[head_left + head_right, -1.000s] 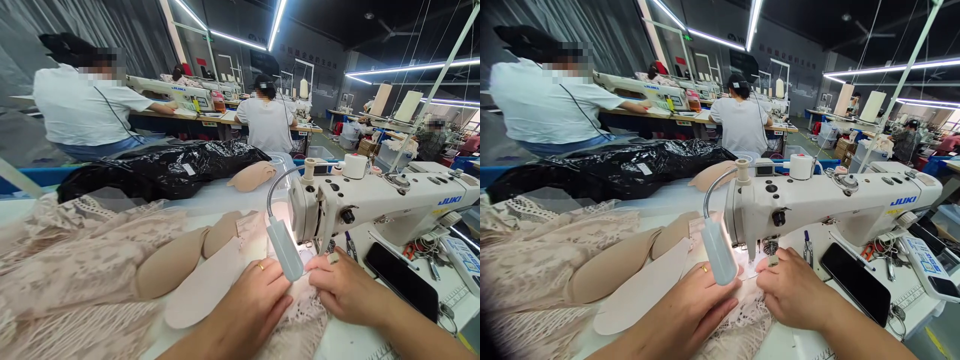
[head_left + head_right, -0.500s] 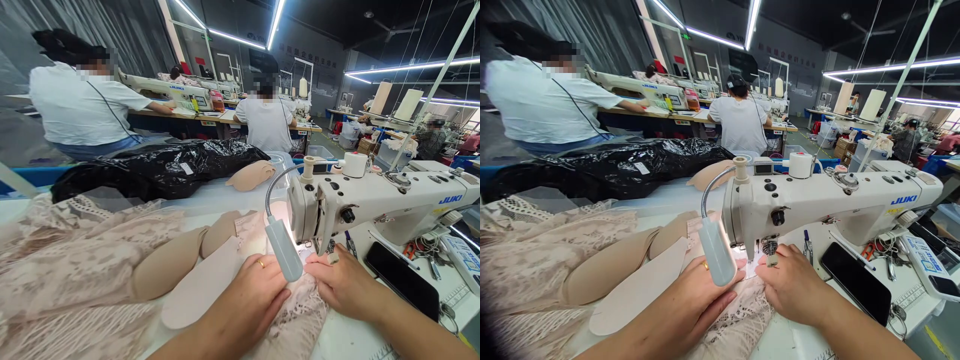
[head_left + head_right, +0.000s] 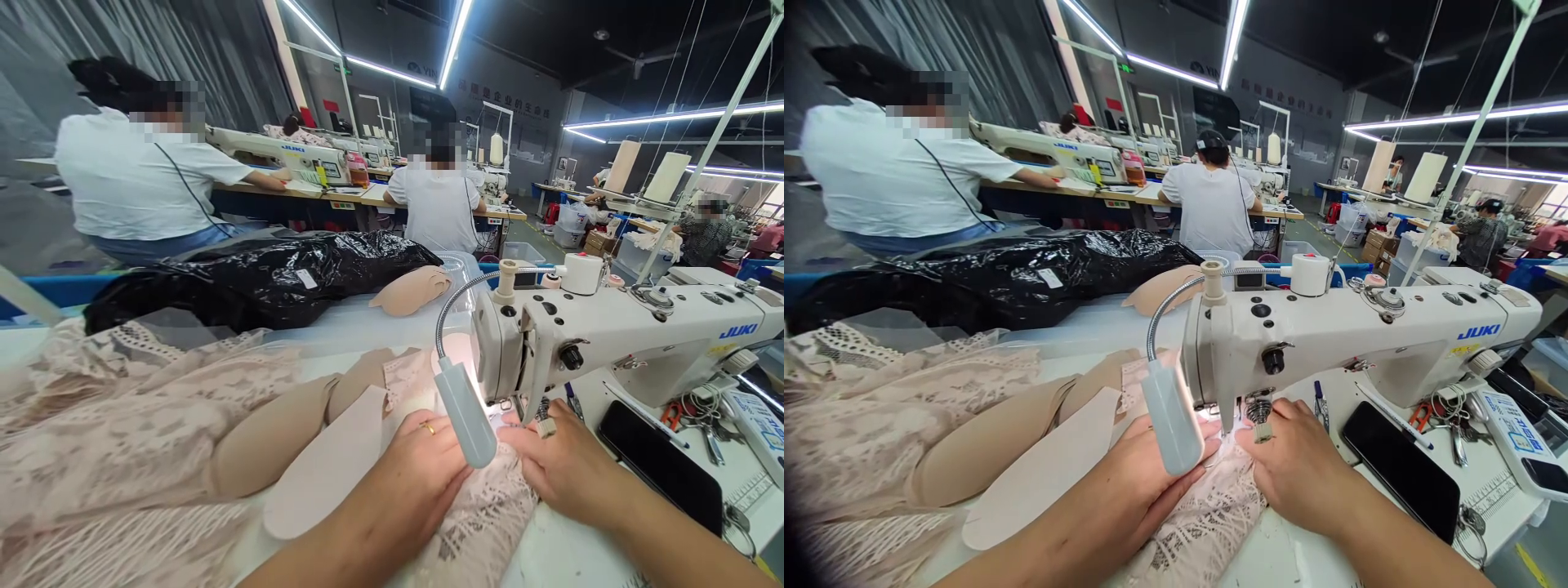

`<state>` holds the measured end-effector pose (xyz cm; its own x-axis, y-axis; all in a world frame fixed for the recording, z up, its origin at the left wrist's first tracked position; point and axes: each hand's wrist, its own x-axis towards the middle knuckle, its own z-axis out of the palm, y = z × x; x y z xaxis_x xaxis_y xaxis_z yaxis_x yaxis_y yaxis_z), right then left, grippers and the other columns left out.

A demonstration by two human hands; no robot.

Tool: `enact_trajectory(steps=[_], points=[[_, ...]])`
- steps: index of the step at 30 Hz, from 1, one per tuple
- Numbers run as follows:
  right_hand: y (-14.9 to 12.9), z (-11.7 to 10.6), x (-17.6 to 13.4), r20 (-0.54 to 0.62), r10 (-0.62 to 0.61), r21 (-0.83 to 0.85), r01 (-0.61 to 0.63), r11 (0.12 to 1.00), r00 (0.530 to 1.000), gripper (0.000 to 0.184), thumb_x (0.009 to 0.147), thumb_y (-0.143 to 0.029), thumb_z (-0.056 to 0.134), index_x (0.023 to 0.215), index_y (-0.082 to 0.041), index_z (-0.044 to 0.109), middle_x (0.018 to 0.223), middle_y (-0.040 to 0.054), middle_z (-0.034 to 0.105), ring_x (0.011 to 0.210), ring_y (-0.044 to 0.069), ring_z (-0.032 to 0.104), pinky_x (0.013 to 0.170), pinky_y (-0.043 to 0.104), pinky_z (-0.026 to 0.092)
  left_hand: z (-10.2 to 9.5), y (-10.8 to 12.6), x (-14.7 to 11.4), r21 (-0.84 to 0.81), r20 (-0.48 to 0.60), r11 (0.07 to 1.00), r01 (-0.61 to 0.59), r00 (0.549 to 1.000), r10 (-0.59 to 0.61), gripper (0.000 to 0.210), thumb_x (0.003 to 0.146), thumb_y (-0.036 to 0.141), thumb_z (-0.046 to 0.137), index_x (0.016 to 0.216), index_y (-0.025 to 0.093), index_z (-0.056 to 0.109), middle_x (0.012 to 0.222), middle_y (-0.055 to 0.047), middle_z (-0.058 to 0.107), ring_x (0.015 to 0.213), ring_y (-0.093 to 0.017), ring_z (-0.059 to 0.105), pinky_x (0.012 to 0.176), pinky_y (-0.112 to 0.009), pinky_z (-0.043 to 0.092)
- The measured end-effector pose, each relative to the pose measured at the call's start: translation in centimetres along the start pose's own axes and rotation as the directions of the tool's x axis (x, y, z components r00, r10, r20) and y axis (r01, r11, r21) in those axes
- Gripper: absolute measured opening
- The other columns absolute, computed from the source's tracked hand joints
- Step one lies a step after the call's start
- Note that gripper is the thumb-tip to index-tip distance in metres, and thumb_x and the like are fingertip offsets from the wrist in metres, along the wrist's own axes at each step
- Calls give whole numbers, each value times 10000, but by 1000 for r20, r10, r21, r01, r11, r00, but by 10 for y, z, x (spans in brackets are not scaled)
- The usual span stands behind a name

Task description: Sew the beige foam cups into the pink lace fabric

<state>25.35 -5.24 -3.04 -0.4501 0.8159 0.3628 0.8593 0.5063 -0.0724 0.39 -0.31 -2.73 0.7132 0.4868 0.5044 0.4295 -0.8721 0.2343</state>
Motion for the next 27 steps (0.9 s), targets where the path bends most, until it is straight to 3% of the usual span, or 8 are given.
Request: enact_trajectory(steps=[6,14,20,27], points=[[0,0,1,5,-1,-14,1,1000,1000,389,890,-78,575,1189,-247,758,790,34,576,848,242,482,747,311,393,2,-3,1,15,2,1000,-2,1000,2,361,1035,112,459,1158,228,778,1185,-76,827,1077,-257,745,955,-422,548],[-1,-3,1,44,-3,8,3,1000,999,409,844,-14,602,1151,-245,739,823,42,647,896,251,531,767,318,408,-2,0,1,-2,4,999,-44,999,44,339,1026,67,456,1141,238,726,1172,-51,813,1064,-245,743,960,-422,490],[-6,-13,0,173,-109,86,95,992,979,298,891,40,561,885,-243,654,955,-5,772,848,211,576,887,360,440,6,4,-10,-18,-18,998,-63,998,63,277,1017,73,521,1041,243,738,1065,-25,815,966,-244,738,981,-469,439],[-9,-17,0,178,-85,44,78,996,980,335,872,23,558,1029,-244,685,1053,27,783,906,230,606,867,359,465,15,4,-14,-8,-46,997,-75,996,74,379,986,1,429,1035,242,717,1028,-22,812,881,-218,729,960,-481,438]])
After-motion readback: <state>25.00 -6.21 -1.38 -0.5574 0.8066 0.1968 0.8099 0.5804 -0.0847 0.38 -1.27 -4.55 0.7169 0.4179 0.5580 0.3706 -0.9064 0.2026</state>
